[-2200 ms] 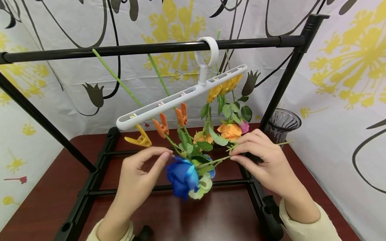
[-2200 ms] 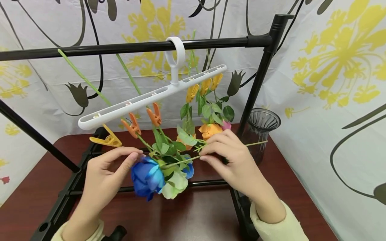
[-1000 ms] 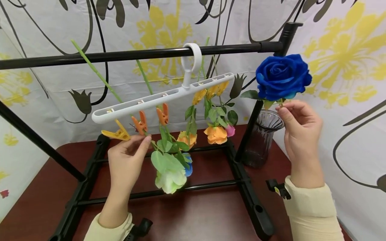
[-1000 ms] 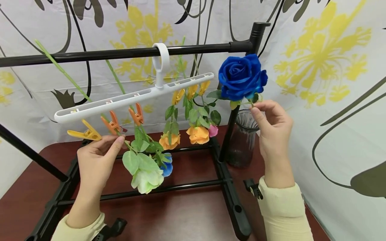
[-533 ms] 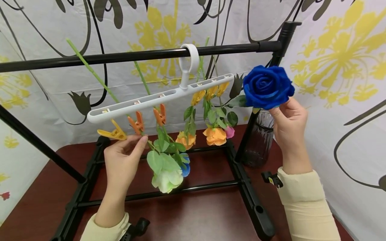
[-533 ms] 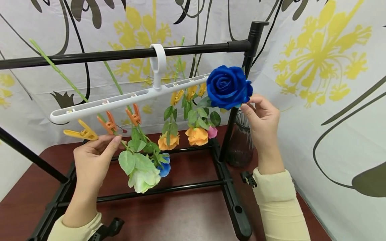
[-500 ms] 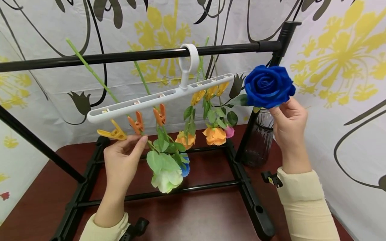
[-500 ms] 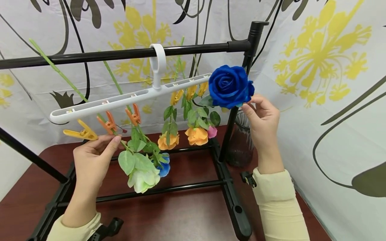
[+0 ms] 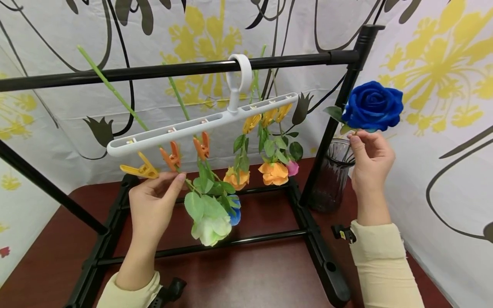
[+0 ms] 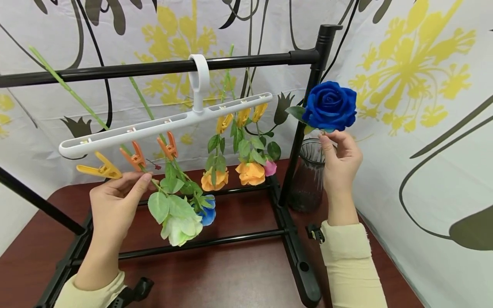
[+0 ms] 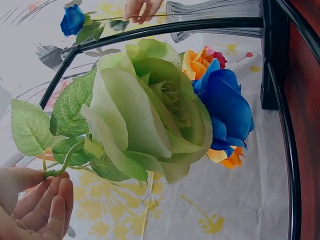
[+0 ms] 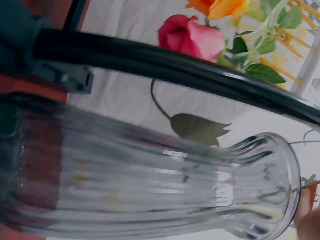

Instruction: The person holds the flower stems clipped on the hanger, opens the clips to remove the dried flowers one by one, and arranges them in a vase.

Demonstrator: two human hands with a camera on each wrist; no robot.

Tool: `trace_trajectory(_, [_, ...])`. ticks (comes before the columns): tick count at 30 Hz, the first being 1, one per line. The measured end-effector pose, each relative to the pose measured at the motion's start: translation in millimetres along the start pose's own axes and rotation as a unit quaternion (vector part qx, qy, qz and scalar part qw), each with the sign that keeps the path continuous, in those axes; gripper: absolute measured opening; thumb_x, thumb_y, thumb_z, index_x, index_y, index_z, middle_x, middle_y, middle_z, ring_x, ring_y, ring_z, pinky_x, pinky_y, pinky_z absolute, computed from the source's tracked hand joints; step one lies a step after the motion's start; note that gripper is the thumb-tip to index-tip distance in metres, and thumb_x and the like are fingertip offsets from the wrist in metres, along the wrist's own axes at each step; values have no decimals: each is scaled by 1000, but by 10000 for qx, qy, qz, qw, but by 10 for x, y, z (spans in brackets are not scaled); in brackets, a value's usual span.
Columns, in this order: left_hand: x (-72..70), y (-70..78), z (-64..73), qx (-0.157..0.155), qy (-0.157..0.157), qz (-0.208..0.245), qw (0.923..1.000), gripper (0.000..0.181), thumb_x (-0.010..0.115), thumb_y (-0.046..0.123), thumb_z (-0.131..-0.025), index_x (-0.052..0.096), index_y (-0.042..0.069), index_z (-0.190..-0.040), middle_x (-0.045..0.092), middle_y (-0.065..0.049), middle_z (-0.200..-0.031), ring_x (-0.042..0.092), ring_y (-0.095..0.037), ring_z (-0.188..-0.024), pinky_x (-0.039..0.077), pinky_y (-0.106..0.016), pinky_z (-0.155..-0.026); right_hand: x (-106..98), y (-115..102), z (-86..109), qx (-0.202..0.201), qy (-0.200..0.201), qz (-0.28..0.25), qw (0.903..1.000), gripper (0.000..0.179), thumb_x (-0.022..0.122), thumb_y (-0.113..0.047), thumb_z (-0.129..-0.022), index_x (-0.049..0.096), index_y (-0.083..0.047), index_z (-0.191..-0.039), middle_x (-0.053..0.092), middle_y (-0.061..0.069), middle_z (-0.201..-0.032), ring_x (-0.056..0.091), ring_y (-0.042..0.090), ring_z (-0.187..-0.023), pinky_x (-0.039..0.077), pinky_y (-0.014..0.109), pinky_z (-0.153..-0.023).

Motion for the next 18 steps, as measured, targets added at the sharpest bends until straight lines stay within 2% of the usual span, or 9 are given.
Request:
trace_trajectory(4, [-18,-7,-2,6,59,-103,9999,14,73,12,-91,78,0,-91,69,22,-72,68,-1,-70,50,-15,-63,-124,11,-2,-101,277,1179,9926,6,76,2,-84,73,5,-88,74,3,-83,66,14,-84,51,21,-75])
trace_trajectory(7, [-25,-13,0,-11,76,-122,9999,14,73,12,-91,78,0,-91,69,23,-72,68,-2,-71,50,-15,-63,-210,41,-12,48,481,1628,9855,6,78,-2,-83,75,1,-86,74,-1,-81,63,13,-88,48,19,-69])
trace_trajectory(9, [-24,-17,1,-11,67,-106,9999,14,73,13,-91,78,0,-91,69,23,-72,68,-2,-71,50,-15,-63,-255,54,-21,152,567,2048,9771,4,79,-6,-83,76,-4,-85,73,-6,-80,62,11,-90,47,19,-68])
trace_trajectory(15, [-13,-30,-3,26,70,-74,9999,14,73,12,-91,77,-2,-92,68,25,-73,68,-1,-71,51,-15,-64,-350,96,-75,411,765,2899,9531,3,77,-7,-85,75,-5,-84,69,-14,-81,57,7,-95,45,20,-74])
trace_trajectory(18, [-7,-36,-4,31,55,-46,10000,14,73,12,-91,77,-1,-92,68,25,-73,68,-1,-72,51,-15,-64,-395,115,-107,398,773,3385,9369,6,74,-3,-85,74,3,-86,62,-15,-87,52,4,-97,39,19,-84])
Point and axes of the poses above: each hand's wrist, its own z-axis away from the middle knuckle, its own x-axis out of the palm, y = z × x, the point moved 7 cm from there along -z, towards the middle knuckle
